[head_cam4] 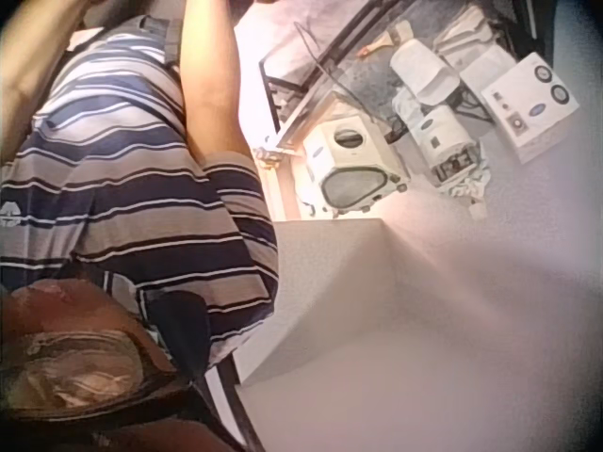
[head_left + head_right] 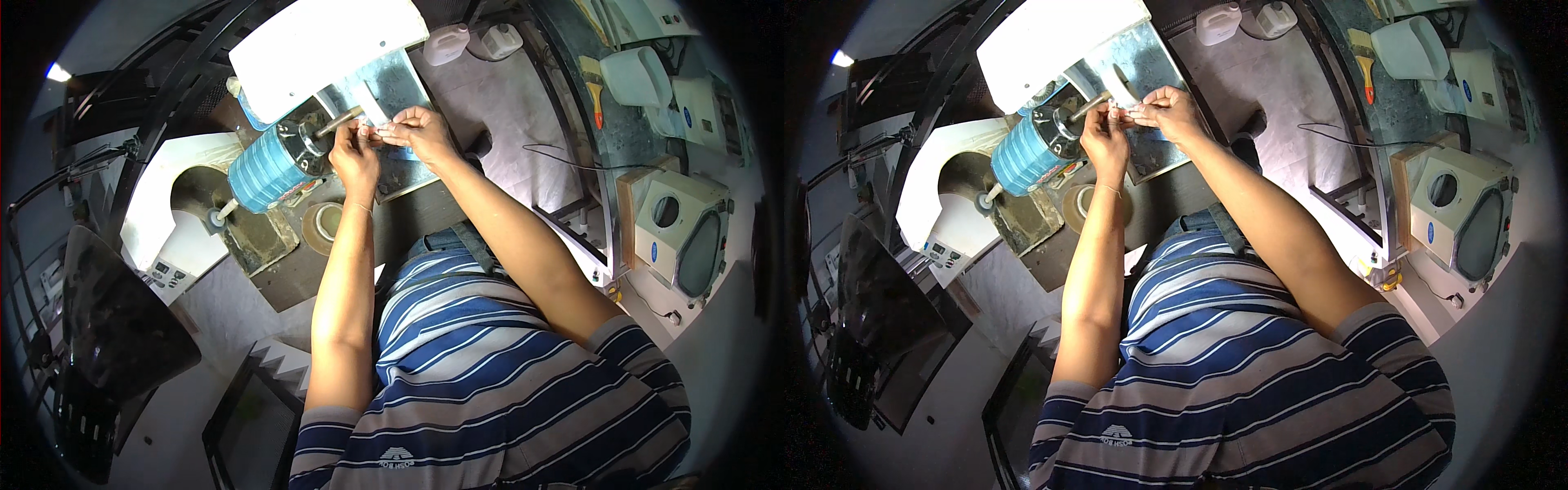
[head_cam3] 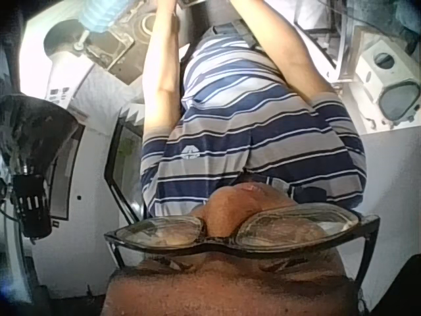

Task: The person polishes a dental piece against the rotating wheel of a polishing machine, turning and holding the piece by hand.

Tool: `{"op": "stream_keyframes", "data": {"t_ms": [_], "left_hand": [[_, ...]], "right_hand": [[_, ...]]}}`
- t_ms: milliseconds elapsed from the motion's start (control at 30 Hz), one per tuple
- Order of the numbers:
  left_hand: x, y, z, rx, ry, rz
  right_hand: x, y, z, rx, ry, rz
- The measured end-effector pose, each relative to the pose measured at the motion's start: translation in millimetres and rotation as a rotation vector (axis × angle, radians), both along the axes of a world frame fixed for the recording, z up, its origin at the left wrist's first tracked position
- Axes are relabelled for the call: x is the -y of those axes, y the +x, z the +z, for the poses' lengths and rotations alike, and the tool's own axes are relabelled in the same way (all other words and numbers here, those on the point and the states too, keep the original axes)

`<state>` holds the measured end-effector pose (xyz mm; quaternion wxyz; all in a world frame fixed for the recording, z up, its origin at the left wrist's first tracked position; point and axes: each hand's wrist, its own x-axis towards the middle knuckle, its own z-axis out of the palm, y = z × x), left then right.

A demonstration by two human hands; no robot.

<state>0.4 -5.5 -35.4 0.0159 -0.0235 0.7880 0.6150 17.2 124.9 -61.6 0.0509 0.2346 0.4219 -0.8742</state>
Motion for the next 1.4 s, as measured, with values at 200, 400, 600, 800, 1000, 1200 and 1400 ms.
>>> {"op": "stream_keyframes", "data": {"t_ms": [200, 400, 600, 800, 1000, 1200, 1400], "left_hand": [[0.6, -0.5, -3.1, -0.041, 0.036, 0.038], [3.3, -1.5, -1.3, -0.032, 0.025, 0.025], [2.2, -2.3, 3.8, -0.004, 0.011, 0.019], [4.3, -3.6, 2.9, -0.015, -0.015, 0.004], [-0.2, -3.0, 4.3, -0.020, -0.015, 0.003], [-4.6, -2.9, 6.0, -0.023, -0.012, -0.003], [-6.8, -0.7, -0.8, 0.012, 0.069, 0.038]], "right_hand": [[2.3, 0.1, 1.8, 0.007, 0.004, 0.010], [3.8, -0.3, 1.8, 0.013, 0.003, 0.015], [2.7, -1.7, 0.5, 0.021, 0.014, 0.028], [4.1, -1.5, 3.7, 0.032, -0.002, 0.025], [0.1, -3.1, 7.3, 0.059, 0.006, 0.017], [-4.0, -3.1, 4.1, 0.051, 0.054, 0.028], [-6.2, -3.3, 3.7, 0.038, 0.082, 0.052]]}}
